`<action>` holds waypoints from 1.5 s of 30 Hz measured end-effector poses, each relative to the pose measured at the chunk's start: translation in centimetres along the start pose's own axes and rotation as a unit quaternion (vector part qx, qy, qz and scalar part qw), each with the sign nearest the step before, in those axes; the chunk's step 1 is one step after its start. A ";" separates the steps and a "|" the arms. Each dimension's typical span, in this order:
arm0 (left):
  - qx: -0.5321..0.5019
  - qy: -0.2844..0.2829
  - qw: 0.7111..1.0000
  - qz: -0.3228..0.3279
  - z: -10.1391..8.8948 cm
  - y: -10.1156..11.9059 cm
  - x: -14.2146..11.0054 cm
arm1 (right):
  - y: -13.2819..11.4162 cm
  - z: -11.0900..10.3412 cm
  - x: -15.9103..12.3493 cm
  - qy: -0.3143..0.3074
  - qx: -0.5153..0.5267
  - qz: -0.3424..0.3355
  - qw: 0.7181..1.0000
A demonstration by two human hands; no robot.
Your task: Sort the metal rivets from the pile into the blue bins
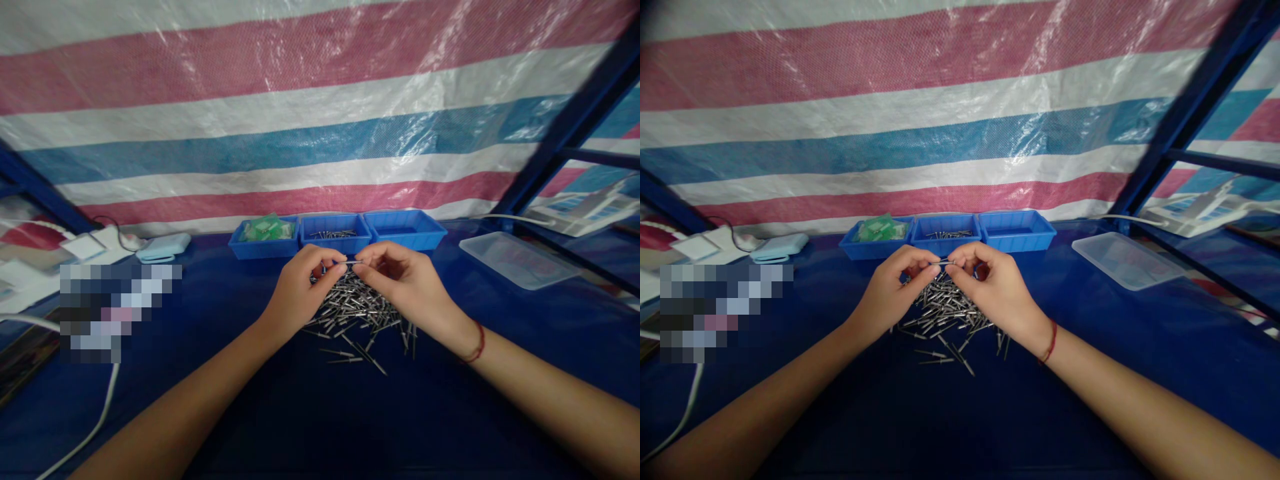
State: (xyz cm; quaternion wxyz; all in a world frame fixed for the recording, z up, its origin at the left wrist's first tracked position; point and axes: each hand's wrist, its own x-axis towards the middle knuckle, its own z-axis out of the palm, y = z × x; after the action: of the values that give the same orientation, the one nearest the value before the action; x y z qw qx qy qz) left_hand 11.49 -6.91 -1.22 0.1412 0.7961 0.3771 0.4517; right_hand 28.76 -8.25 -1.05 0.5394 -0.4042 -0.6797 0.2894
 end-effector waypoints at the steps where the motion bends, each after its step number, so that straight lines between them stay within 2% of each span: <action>1: 0.000 -0.001 1.000 0.004 0.0 -0.1 0.0 | -0.1 0.0 0.0 0.004 0.002 -0.003 1.000; 7: -0.006 -0.002 0.999 0.049 0.0 -0.3 0.1 | -0.8 0.3 -0.5 0.004 -0.002 -0.025 1.000; 13: -0.011 -0.027 0.998 0.058 -0.1 -0.5 0.1 | -1.6 0.1 -0.7 -0.008 -0.074 -0.082 0.994; 16: -0.007 -0.067 0.995 0.080 -0.6 -0.6 0.4 | -2.1 -0.3 -0.7 -0.023 -0.151 -0.149 0.977; 19: -0.002 -0.126 0.986 0.108 -1.3 -0.8 0.8 | -2.2 -0.6 -0.7 -0.037 -0.223 -0.222 0.948; 21: 0.004 -0.153 0.981 0.121 -1.8 -0.8 1.0 | -2.2 -0.9 -0.6 -0.049 -0.258 -0.248 0.933; 23: 0.008 -0.150 0.981 0.123 -2.0 -0.8 1.0 | -2.0 -1.1 -0.2 -0.054 -0.280 -0.253 0.924; 26: 0.019 -0.086 0.991 0.100 -2.1 -1.0 1.0 | -1.5 -1.1 1.6 -0.015 -0.316 -0.237 0.919; 29: 0.042 -0.037 0.995 0.076 -2.0 -1.4 1.1 | -0.2 -0.7 4.6 0.042 -0.371 -0.183 0.909; 32: 0.072 -0.050 0.994 0.068 -2.1 -2.0 1.1 | 1.3 -0.3 7.1 0.018 -0.452 -0.106 0.886; 34: 0.104 -0.084 0.988 0.075 -2.3 -2.3 1.0 | 2.0 -0.2 7.7 0.007 -0.464 -0.083 0.882; 39: 0.170 -0.171 0.966 0.098 -2.7 -2.7 0.9 | 1.7 -1.1 4.8 -0.034 -0.442 -0.067 0.894; 45: 0.143 -0.240 0.956 0.093 -2.7 -2.8 0.8 | 2.2 -2.7 1.0 -0.061 -0.347 0.004 0.936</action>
State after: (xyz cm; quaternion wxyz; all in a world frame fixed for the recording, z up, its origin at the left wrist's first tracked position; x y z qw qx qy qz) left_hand 8.16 -4.71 -0.80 0.0699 0.9245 0.3173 0.1994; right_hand 31.82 -6.37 -1.73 0.3221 -0.5510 -0.7674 0.0618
